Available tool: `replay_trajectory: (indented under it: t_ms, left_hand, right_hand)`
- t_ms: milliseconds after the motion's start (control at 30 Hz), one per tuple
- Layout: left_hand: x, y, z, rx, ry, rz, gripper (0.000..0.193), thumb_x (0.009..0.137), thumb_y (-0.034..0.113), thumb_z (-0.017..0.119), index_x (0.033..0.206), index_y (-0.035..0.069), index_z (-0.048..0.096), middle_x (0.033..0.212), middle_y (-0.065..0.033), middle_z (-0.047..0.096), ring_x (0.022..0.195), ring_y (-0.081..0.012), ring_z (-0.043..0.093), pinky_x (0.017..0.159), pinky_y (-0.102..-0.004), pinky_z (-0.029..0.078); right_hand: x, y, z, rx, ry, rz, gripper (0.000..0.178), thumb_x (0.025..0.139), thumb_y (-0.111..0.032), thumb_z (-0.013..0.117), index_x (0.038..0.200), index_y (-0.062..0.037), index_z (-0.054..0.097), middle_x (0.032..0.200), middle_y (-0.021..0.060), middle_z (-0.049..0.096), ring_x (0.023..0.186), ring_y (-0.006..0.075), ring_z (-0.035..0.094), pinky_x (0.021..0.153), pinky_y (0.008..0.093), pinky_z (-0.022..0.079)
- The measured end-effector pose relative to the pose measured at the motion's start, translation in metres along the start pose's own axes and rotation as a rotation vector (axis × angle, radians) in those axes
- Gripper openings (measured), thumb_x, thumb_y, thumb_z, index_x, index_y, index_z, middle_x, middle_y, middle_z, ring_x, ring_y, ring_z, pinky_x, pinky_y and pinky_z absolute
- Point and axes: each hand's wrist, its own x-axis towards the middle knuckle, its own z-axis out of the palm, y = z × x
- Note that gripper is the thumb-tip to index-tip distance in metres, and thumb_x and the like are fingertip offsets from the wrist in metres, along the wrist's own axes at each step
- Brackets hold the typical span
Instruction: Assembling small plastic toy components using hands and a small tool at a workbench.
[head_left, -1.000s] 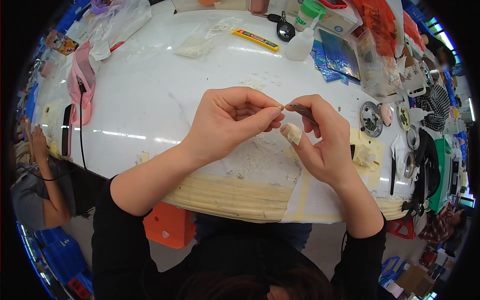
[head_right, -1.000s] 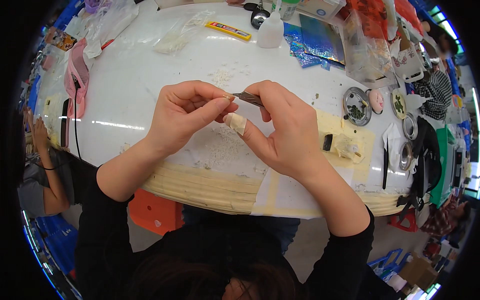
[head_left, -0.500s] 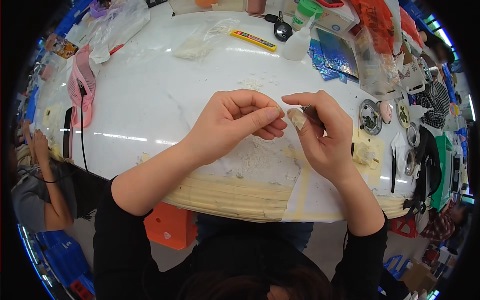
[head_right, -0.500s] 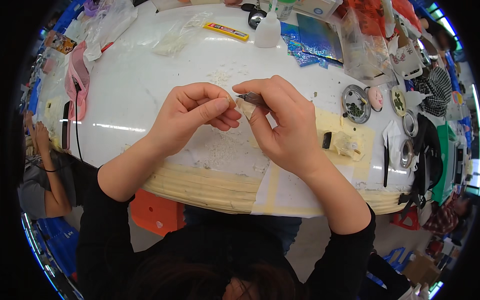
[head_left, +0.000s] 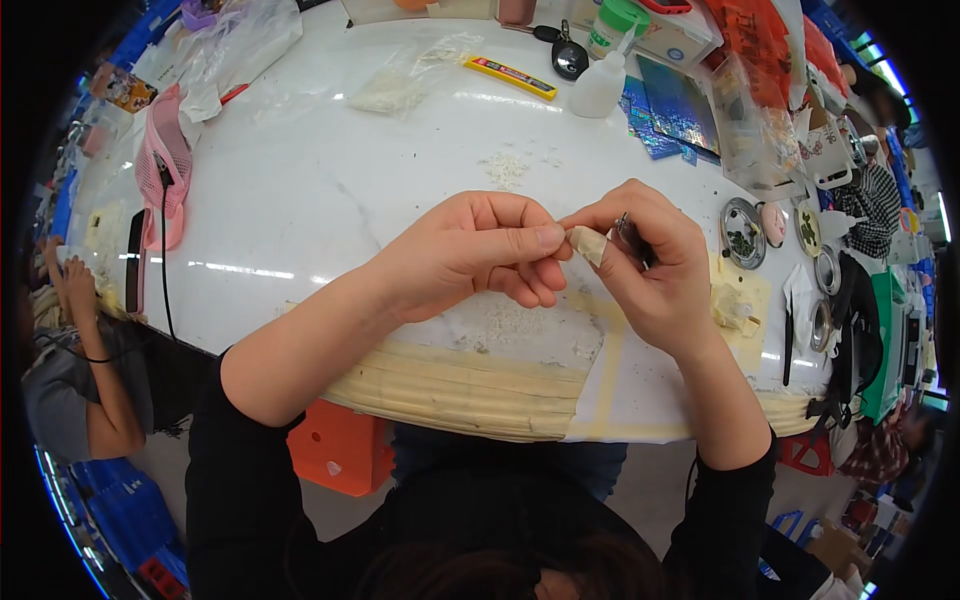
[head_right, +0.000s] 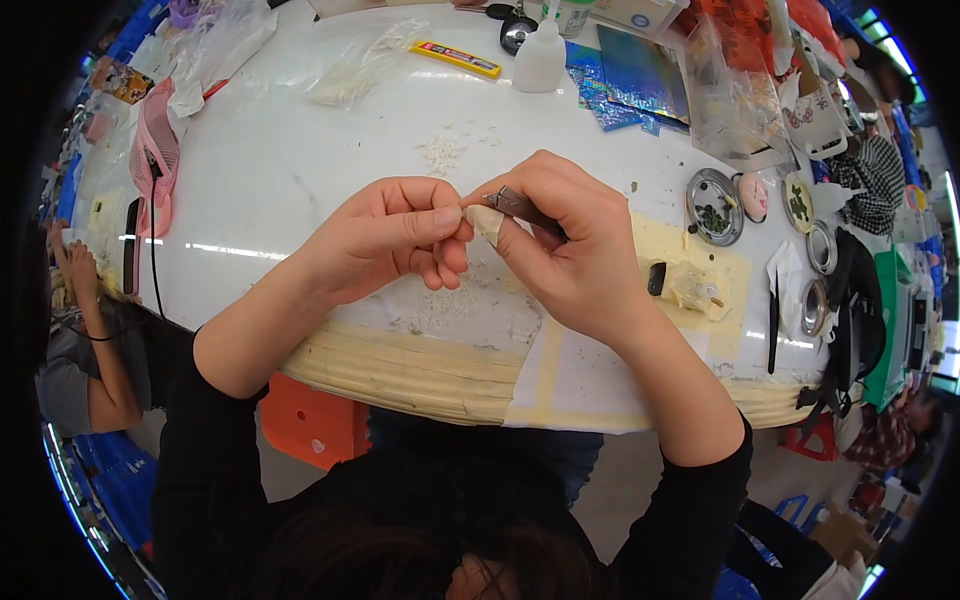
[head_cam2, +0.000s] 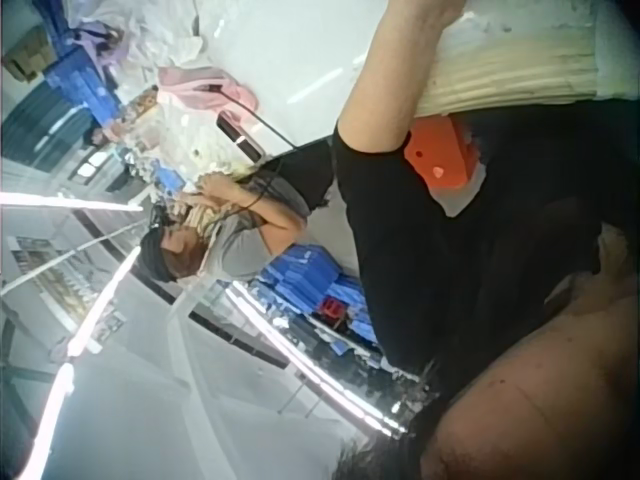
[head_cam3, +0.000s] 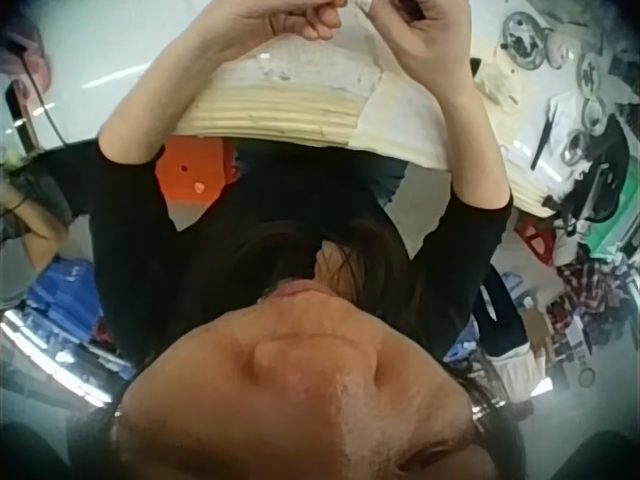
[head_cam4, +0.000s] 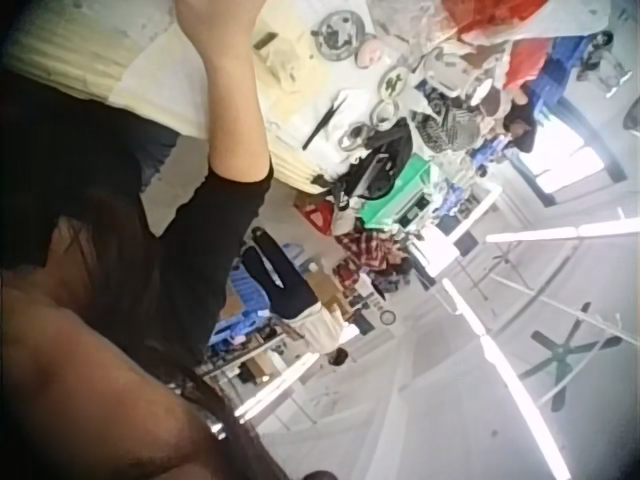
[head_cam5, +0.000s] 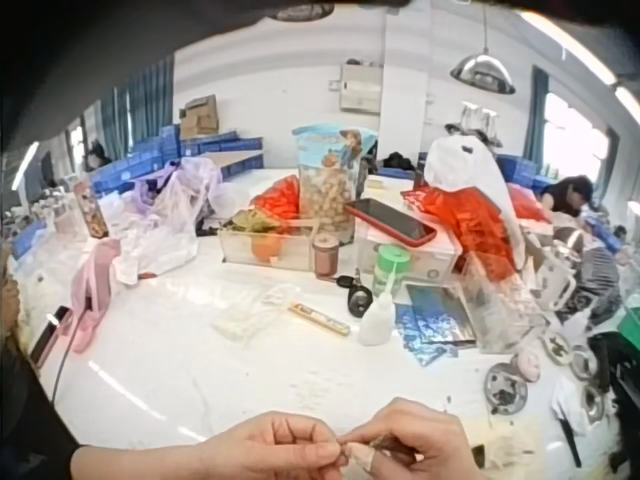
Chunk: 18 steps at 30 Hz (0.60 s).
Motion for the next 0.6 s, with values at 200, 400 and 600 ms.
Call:
replay_trajectory:
  t_ms: [200, 400, 600]
  left_hand:
    - [0.0, -0.004, 0.005, 0.173, 0.171, 0.201, 0.019, 0.096, 0.018, 0.062, 0.101, 0.0, 0.067, 0.09, -0.0101, 0.071, 0.079, -0.0163, 0.071, 0.07, -0.0244, 0.058]
    - [0.0, -0.006, 0.009, 0.298, 0.208, 0.314, 0.015, 0.092, 0.004, 0.065, 0.104, -0.004, 0.068, 0.095, -0.0127, 0.071, 0.086, -0.0164, 0.071, 0.077, -0.0259, 0.059]
    - [-0.001, -0.011, 0.011, 0.478, 0.319, 0.409, 0.015, 0.09, 0.001, 0.066, 0.104, -0.005, 0.069, 0.097, -0.011, 0.072, 0.085, -0.0127, 0.07, 0.077, -0.0234, 0.058]
  right_hand:
    - [-0.001, -0.004, 0.002, -0.163, 0.068, -0.038, 0.023, 0.075, 0.009, 0.061, 0.093, -0.0029, 0.068, 0.08, 0.0055, 0.061, 0.065, 0.0137, 0.058, 0.054, 0.0251, 0.046]
    - [-0.003, -0.003, 0.005, -0.195, 0.103, -0.113, 0.025, 0.072, 0.012, 0.061, 0.093, -0.0013, 0.067, 0.084, 0.0079, 0.061, 0.074, 0.0189, 0.068, 0.065, 0.0286, 0.058]
    - [-0.004, 0.001, 0.011, -0.292, 0.144, -0.183, 0.026, 0.069, 0.009, 0.065, 0.092, -0.003, 0.068, 0.08, 0.0066, 0.06, 0.065, 0.019, 0.064, 0.057, 0.0283, 0.053]
